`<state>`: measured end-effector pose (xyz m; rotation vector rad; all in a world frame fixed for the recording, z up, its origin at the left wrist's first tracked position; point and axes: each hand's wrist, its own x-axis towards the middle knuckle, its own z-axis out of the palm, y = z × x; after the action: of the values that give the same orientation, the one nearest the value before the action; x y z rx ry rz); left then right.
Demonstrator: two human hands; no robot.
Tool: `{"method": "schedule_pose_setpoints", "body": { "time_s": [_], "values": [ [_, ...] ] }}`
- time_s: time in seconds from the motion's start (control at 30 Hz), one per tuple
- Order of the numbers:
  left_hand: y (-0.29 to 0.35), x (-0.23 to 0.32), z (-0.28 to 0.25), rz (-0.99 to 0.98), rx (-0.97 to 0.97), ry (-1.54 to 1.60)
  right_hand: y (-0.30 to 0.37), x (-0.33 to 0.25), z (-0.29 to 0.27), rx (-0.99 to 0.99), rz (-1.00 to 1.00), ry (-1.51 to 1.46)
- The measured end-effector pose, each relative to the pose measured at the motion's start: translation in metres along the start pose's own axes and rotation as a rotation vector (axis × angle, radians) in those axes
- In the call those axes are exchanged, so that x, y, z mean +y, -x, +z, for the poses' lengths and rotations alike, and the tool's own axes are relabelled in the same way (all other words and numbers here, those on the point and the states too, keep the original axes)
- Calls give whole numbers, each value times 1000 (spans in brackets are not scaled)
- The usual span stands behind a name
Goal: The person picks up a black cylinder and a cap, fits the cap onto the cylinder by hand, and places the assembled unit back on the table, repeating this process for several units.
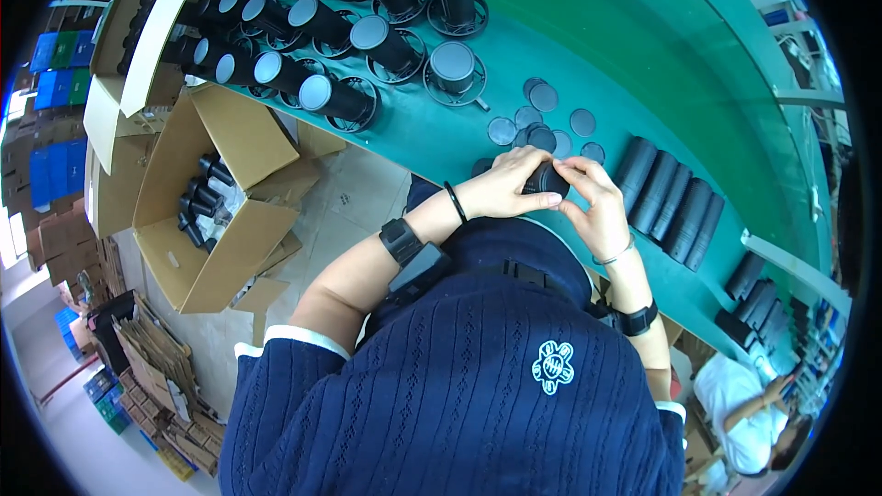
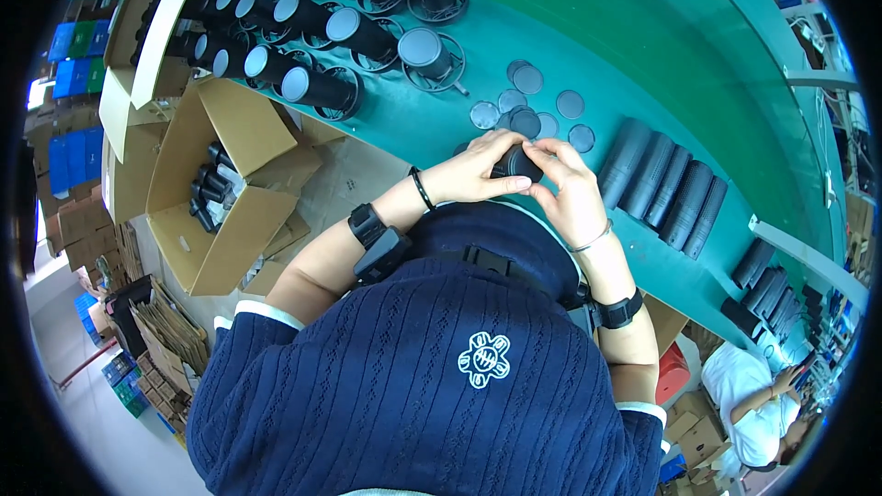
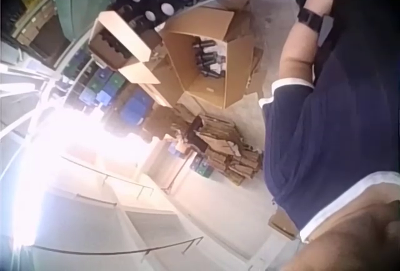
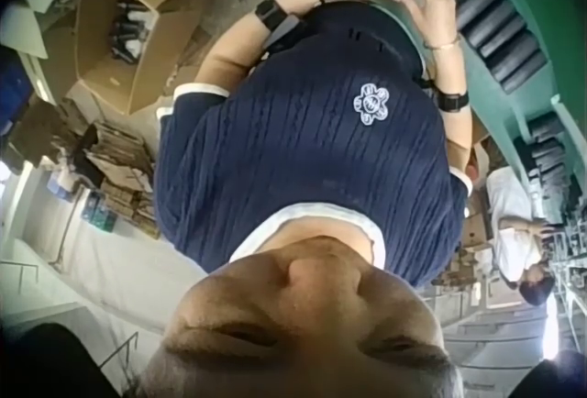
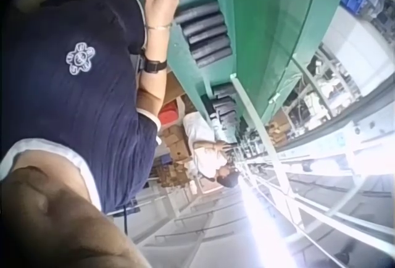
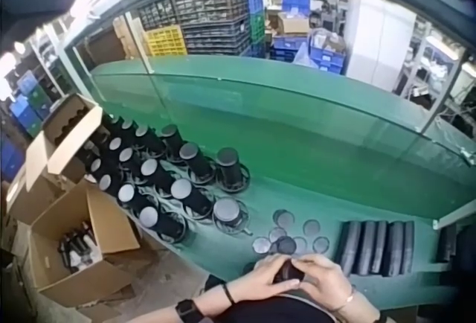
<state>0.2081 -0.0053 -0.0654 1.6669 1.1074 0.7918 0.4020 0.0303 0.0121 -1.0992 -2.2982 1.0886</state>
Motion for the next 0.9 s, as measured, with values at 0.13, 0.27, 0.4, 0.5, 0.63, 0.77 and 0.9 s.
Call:
{"method": "schedule_pose_setpoints", "body": {
  "time_s": [0.13, 0.27, 0.4, 0.5, 0.63, 0.77, 0.9],
  "values": [
    [1, 2, -1, -15, -2, -13, -3, -3, -2, -46, 15, 8],
    [0, 5, -3, -65, -2, -6, -3, 1, 2, -15, -11, 12],
    [0, 7, -4, -59, -4, 6, -2, 0, 3, -26, -26, 66],
    [0, 6, -2, -58, -6, -14, -4, -8, 1, -65, 25, 100],
    [1, 5, -4, -52, 6, 12, -3, -2, 3, -30, -13, 25],
    [2, 3, -2, -41, 20, 22, -3, -2, 4, -15, -43, 51],
    [1, 3, -1, -47, 20, 14, -5, -6, 3, -48, -11, 80]
  ]
}}
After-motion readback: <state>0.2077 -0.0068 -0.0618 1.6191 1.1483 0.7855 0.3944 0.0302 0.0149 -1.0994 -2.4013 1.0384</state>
